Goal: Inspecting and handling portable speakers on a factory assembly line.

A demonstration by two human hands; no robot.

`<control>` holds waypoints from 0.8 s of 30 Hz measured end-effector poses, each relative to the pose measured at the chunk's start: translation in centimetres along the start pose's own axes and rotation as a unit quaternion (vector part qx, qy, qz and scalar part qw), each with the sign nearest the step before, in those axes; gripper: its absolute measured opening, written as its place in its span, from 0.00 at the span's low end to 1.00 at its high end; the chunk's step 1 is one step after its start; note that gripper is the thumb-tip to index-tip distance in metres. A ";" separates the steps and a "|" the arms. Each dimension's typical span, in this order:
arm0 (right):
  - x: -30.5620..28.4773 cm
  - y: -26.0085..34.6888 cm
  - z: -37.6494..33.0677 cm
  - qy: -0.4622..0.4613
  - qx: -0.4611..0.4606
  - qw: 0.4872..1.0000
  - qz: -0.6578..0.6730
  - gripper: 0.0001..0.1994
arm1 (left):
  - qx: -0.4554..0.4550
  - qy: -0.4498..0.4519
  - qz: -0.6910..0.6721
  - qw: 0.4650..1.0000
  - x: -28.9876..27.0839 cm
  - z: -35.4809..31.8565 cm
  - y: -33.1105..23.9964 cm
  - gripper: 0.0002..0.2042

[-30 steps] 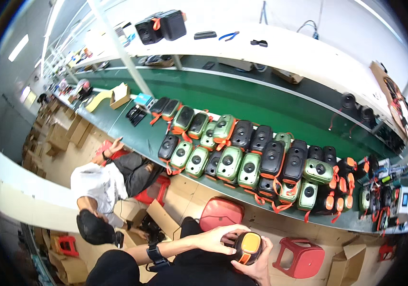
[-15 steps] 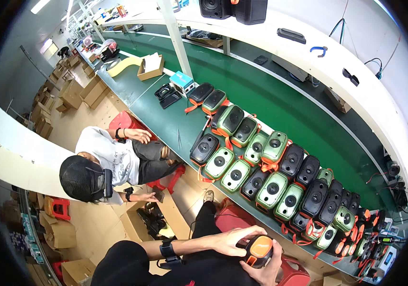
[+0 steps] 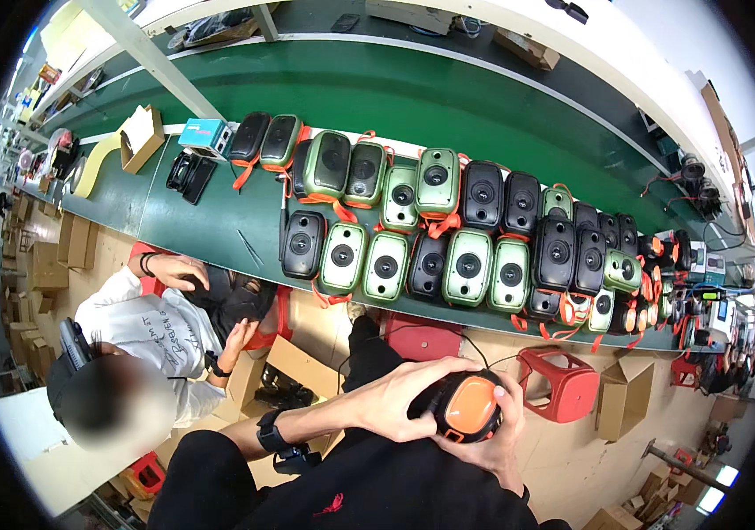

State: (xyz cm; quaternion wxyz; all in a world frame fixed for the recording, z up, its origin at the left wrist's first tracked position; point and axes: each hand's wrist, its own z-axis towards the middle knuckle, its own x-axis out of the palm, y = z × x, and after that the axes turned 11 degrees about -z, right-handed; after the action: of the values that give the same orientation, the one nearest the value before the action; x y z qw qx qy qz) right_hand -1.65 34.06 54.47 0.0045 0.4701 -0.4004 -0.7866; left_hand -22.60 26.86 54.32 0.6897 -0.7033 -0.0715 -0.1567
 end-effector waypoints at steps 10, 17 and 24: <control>-0.5 -2.8 -2.1 -0.087 0.049 0.993 0.069 0.54 | 0.018 0.047 0.019 0.999 0.4 3.0 3.5 0.33; 1.7 -5.0 -2.2 -0.167 0.256 0.878 0.367 0.58 | -0.053 -0.058 -0.276 0.958 -1.2 6.3 7.9 0.27; 1.0 -5.0 -1.6 -0.186 0.273 0.902 0.279 0.53 | 0.059 -0.237 -0.333 0.911 -2.3 8.5 5.8 0.28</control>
State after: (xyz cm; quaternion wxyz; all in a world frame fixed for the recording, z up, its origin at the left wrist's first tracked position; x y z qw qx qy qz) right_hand 0.83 36.02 50.19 0.0203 0.1672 -0.7076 -0.6863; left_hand -21.87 35.36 48.12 0.6007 -0.6128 -0.4723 -0.2014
